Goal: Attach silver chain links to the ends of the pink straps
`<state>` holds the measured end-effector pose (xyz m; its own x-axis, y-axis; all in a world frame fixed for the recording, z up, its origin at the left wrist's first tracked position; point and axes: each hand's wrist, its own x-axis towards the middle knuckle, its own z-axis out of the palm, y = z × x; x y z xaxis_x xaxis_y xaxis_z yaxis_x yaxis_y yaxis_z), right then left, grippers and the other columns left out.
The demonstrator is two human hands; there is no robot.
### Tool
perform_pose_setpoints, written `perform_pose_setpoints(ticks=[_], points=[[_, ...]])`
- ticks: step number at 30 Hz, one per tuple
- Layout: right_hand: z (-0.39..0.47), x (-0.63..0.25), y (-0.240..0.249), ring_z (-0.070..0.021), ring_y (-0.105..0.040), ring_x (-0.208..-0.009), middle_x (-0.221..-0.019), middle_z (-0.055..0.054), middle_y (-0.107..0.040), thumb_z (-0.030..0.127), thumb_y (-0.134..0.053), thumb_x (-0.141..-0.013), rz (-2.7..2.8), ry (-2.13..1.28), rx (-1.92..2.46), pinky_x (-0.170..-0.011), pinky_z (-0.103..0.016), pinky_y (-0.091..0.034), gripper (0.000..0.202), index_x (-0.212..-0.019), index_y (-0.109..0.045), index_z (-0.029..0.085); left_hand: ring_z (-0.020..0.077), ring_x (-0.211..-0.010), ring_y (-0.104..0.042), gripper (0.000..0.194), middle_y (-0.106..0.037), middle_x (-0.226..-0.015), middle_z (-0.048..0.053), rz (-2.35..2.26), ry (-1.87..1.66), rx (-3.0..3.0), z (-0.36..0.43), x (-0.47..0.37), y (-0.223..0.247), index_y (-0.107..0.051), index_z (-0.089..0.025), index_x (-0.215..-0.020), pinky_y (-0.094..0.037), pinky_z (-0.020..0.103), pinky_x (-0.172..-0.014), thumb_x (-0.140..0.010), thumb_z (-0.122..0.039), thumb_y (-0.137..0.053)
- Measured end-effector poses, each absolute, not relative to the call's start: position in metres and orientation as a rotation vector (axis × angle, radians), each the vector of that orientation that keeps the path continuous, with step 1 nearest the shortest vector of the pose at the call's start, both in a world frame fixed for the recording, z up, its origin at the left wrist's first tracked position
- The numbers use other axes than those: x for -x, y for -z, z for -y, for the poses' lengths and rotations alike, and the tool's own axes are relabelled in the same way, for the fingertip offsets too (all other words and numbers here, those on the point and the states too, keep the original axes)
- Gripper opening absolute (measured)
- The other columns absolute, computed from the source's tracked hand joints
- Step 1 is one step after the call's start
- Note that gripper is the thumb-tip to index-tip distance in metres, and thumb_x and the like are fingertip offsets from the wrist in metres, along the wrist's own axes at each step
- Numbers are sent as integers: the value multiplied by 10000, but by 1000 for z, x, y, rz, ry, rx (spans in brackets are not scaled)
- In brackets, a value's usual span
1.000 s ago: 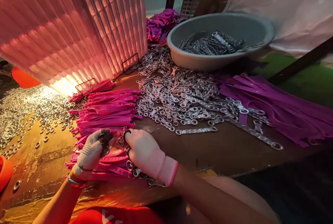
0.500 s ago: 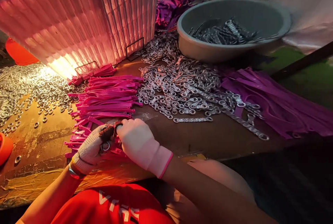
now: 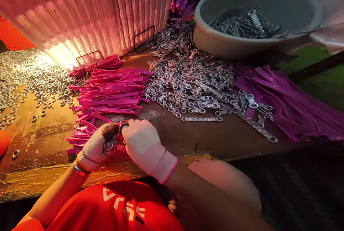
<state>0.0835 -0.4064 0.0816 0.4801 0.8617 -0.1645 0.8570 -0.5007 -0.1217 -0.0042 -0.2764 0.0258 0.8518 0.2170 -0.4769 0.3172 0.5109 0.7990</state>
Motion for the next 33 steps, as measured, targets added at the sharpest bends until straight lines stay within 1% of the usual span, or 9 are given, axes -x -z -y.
perform_pose_setpoints(ticks=[5, 9, 15, 17, 20, 24, 27, 31, 33], points=[[408, -87, -79, -218, -615, -814, -898, -84, -681, 72, -516, -768, 1389, -498, 2662, -653, -321, -322, 228, -922, -647, 177, 36, -413, -389, 352, -484, -607, -44, -561, 62, -1343, 270, 8, -34, -555, -154, -761, -293, 146, -360, -822, -480, -673], [408, -85, -72, -239, -603, -818, -921, -133, -671, 106, -517, -812, 1525, -326, 2703, -648, -336, -315, 164, -883, -656, 156, 52, -413, -375, 359, -464, -589, -55, -543, 111, -1483, 266, 6, -42, -543, -167, -756, -317, 176, -386, -854, -504, -616], [409, -92, -73, -258, -624, -816, -923, -148, -669, 122, -498, -829, 1529, -319, 2721, -659, -347, -348, 185, -922, -657, 136, 120, -652, -516, 174, -625, -714, 11, -325, 27, -2111, 271, -1, -40, -631, -153, -748, -408, 223, -627, -842, -299, -609], [409, -96, -78, -265, -634, -866, -976, -145, -673, 92, -483, -816, 1495, -336, 2732, -693, -343, -372, 240, -985, -648, 136, 124, -659, -521, 171, -638, -732, 15, -299, 29, -2100, 270, -3, -39, -655, -153, -786, -413, 226, -637, -856, -292, -582], [407, -100, -85, -260, -646, -928, -1054, -139, -679, 58, -481, -786, 1523, -417, 2721, -723, -326, -398, 315, -1053, -624, 144, 105, -577, -478, 222, -576, -635, -12, -339, 48, -1881, 266, -4, -39, -642, -149, -799, -404, 211, -581, -892, -316, -530], [404, -94, -79, -247, -684, -832, -919, -120, -718, 86, -488, -800, 1420, -652, 2788, -621, -304, -392, 269, -1036, -602, 146, 93, -550, -435, 201, -542, -593, -25, -405, 30, -1904, 264, 3, -32, -594, -144, -717, -358, 203, -547, -875, -245, -522], [407, -85, -63, -248, -693, -769, -829, -130, -719, 114, -465, -844, 1475, -644, 2778, -577, -304, -371, 193, -981, -600, 132, 96, -576, -439, 201, -565, -615, -19, -338, 52, -1995, 269, 8, -24, -584, -142, -678, -328, 206, -551, -858, -213, -526], [414, -79, -49, -256, -694, -711, -753, -151, -705, 152, -453, -881, 1702, -571, 2672, -530, -306, -321, 175, -936, -612, 105, 120, -587, -506, 213, -622, -628, -2, -236, 115, -2090, 273, 8, -25, -642, -154, -680, -334, 216, -560, -839, -141, -499], [417, -80, -49, -257, -691, -689, -736, -149, -703, 155, -465, -873, 1766, -560, 2642, -517, -310, -299, 172, -931, -618, 104, 141, -619, -572, 221, -684, -691, 12, -174, 154, -2133, 266, 9, -35, -705, -177, -755, -375, 222, -589, -844, -133, -508]])
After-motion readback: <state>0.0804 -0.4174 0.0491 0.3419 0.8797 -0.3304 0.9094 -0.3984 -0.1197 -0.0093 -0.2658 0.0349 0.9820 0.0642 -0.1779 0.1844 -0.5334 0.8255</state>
